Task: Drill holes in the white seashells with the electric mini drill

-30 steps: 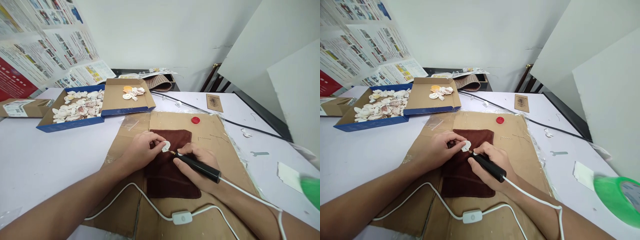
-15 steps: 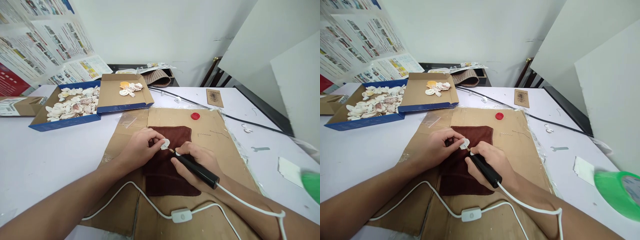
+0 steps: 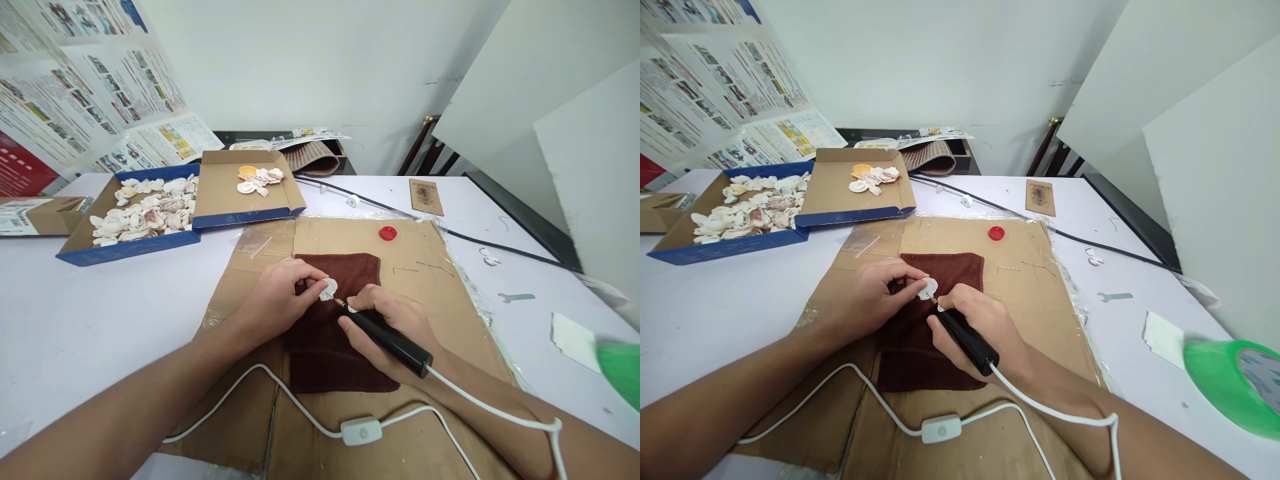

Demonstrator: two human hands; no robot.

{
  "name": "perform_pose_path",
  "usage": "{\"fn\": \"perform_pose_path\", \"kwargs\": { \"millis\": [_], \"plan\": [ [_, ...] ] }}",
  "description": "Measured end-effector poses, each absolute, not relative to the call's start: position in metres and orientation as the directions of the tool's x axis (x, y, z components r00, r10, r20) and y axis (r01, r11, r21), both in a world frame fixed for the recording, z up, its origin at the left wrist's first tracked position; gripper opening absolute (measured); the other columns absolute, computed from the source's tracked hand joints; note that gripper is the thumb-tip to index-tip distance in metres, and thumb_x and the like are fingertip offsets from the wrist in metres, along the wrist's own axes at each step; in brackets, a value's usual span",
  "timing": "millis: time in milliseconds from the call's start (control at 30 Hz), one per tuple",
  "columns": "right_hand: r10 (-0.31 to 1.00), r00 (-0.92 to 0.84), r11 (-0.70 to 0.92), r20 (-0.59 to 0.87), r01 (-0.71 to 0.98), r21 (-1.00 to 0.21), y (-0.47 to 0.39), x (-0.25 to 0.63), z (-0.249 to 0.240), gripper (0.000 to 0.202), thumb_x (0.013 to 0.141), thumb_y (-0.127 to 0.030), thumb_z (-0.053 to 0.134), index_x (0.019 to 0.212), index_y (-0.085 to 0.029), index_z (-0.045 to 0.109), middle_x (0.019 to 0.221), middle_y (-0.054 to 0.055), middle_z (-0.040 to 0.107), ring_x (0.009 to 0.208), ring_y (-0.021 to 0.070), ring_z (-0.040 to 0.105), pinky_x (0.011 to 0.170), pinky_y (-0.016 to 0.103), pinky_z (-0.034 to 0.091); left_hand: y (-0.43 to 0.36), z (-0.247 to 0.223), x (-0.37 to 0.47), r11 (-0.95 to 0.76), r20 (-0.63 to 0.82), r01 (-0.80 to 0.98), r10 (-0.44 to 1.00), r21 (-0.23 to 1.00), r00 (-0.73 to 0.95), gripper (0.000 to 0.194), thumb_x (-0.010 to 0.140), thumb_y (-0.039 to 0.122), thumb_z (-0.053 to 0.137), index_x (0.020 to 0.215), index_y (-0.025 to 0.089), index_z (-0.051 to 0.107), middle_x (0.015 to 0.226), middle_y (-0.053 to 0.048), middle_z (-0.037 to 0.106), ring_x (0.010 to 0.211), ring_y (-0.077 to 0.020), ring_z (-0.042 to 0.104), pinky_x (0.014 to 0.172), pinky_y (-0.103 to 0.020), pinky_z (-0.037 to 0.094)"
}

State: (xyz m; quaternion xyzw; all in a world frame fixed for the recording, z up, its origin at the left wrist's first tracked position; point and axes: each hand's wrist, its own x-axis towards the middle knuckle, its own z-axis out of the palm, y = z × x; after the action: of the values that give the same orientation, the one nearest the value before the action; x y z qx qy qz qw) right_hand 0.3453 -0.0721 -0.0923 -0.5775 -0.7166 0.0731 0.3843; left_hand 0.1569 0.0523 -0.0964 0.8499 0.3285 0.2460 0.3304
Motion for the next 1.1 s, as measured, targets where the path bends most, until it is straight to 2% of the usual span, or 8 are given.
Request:
{"fn": "perform_pose_path", "kwargs": {
  "millis": [167,500,800,1100],
  "plan": [
    [0.865,-0.05,0.354,0.499,0.766,-0.537,-0.0721,0.3457,-0.0929,0.007,0.094,-0.026,0.067,0.092,-0.025,0.061,0.073,-0.002,0.072,0.057,0.0127,0.067,0.058,0.023,0.053,0.0525,-0.0973,0.1567,-0.571,0.209,0.393,0.719,0.721,0.663,0.014,0.098,0.029,0.073,0.09,0.026,0.084,0.085,0.0,0.079,0.077,-0.0174,0.068,0.084,-0.03,0.057],
    [0.915,-0.018,0.273,0.404,0.764,-0.585,-0.0719,0.3452,-0.0902,0.011,0.093,-0.03,0.065,0.084,-0.026,0.06,0.071,-0.001,0.071,0.056,0.0138,0.064,0.056,0.026,0.051,0.0527,-0.0992,0.1564,-0.578,0.215,0.397,0.719,0.713,0.661,0.015,0.099,0.03,0.072,0.09,0.026,0.084,0.085,0.0,0.079,0.077,-0.0175,0.068,0.083,-0.031,0.057],
    [0.882,-0.033,0.332,0.471,0.752,-0.569,-0.0717,0.3455,-0.0914,0.009,0.093,-0.027,0.068,0.09,-0.026,0.059,0.071,-0.003,0.073,0.056,0.013,0.068,0.056,0.024,0.052,0.0533,-0.0987,0.1565,-0.578,0.208,0.396,0.715,0.714,0.667,0.015,0.099,0.029,0.072,0.09,0.026,0.084,0.084,0.0,0.079,0.077,-0.0176,0.068,0.082,-0.03,0.056],
    [0.891,-0.034,0.312,0.454,0.771,-0.555,-0.0723,0.3446,-0.089,0.013,0.093,-0.027,0.067,0.084,-0.026,0.057,0.07,-0.003,0.073,0.053,0.0128,0.066,0.053,0.023,0.051,0.0523,-0.098,0.1565,-0.577,0.22,0.384,0.715,0.721,0.663,0.015,0.098,0.029,0.073,0.089,0.025,0.084,0.085,0.0,0.08,0.076,-0.017,0.068,0.081,-0.03,0.055]
  ]
}}
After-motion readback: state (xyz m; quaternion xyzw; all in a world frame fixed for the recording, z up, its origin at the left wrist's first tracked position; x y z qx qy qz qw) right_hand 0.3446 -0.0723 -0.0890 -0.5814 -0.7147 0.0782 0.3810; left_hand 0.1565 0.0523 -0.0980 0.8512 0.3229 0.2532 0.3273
